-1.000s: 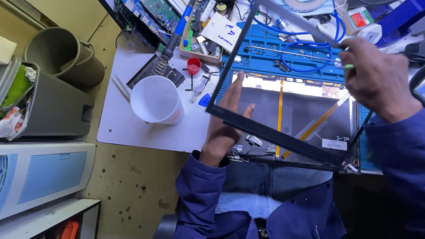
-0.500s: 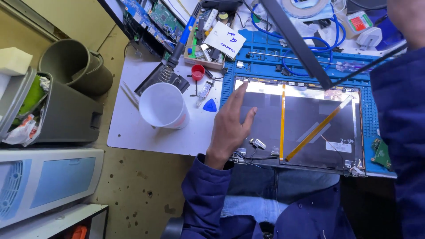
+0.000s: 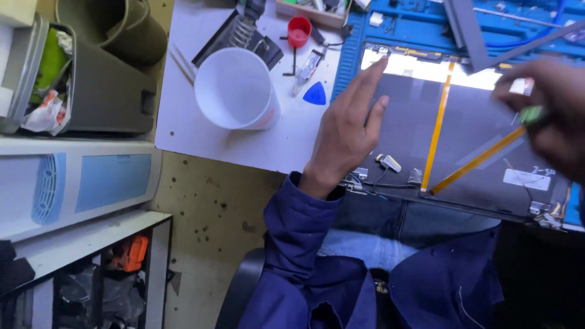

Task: The person is repairing a disassembled LCD screen placed on a blue workbench. They use a green-handled screwdriver to remove screws from metal brackets attached to the screen's frame. The person then detaches the brackets and handles small wires connected to them.

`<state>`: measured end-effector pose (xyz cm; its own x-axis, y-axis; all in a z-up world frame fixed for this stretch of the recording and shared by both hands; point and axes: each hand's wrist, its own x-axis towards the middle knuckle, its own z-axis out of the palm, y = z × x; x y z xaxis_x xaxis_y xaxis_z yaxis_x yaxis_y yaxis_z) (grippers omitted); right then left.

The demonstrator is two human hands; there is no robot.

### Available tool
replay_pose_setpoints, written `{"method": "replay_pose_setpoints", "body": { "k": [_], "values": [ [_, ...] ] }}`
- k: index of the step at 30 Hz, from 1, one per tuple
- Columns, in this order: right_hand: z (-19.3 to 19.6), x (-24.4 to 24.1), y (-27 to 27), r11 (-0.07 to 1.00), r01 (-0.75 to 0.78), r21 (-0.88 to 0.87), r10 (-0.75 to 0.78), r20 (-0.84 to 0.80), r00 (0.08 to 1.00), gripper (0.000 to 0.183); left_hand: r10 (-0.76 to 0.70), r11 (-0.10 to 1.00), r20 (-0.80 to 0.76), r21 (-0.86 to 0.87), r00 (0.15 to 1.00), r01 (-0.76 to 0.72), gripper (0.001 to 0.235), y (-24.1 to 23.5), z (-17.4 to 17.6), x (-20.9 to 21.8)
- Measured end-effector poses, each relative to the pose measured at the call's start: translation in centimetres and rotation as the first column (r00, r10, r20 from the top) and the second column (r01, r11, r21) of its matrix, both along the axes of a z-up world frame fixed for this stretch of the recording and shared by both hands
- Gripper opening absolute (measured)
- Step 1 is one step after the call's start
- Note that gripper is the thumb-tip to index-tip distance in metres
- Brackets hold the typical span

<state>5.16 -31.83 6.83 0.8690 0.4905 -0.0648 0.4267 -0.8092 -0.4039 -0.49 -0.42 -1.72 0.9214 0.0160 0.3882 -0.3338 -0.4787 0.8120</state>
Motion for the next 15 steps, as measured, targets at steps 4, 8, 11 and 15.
{"method": "replay_pose_setpoints", "body": {
  "k": [4, 8, 11, 15],
  "values": [
    [2.7, -8.1, 6.0, 0.960, -0.271, -0.064, 0.273, 0.016, 0.962, 0.021, -0.050, 0.996, -0.020, 0.067, 0.999, 0.052, 0.048, 0.1, -1.2, 0.1],
    [0.1, -11.7, 3.9, 0.956, -0.275, -0.100, 0.284, 0.091, 0.955, 0.020, -0.041, 0.995, -0.002, 0.094, 0.999, 0.041, 0.043, -0.2, 1.8, -2.5],
    [-1.4, -13.5, 1.8, 0.965, -0.233, -0.121, 0.243, 0.085, 0.966, 0.027, 0.007, 0.971, 0.085, 0.237, 0.996, -0.027, 0.029, -1.0, 5.8, -6.2],
    [-2.9, -14.7, -0.1, 0.984, -0.174, -0.038, 0.173, -0.031, 0.984, 0.028, 0.094, 0.886, 0.015, 0.455, 0.995, -0.090, 0.040, -2.3, 5.4, -9.8]
  ]
}}
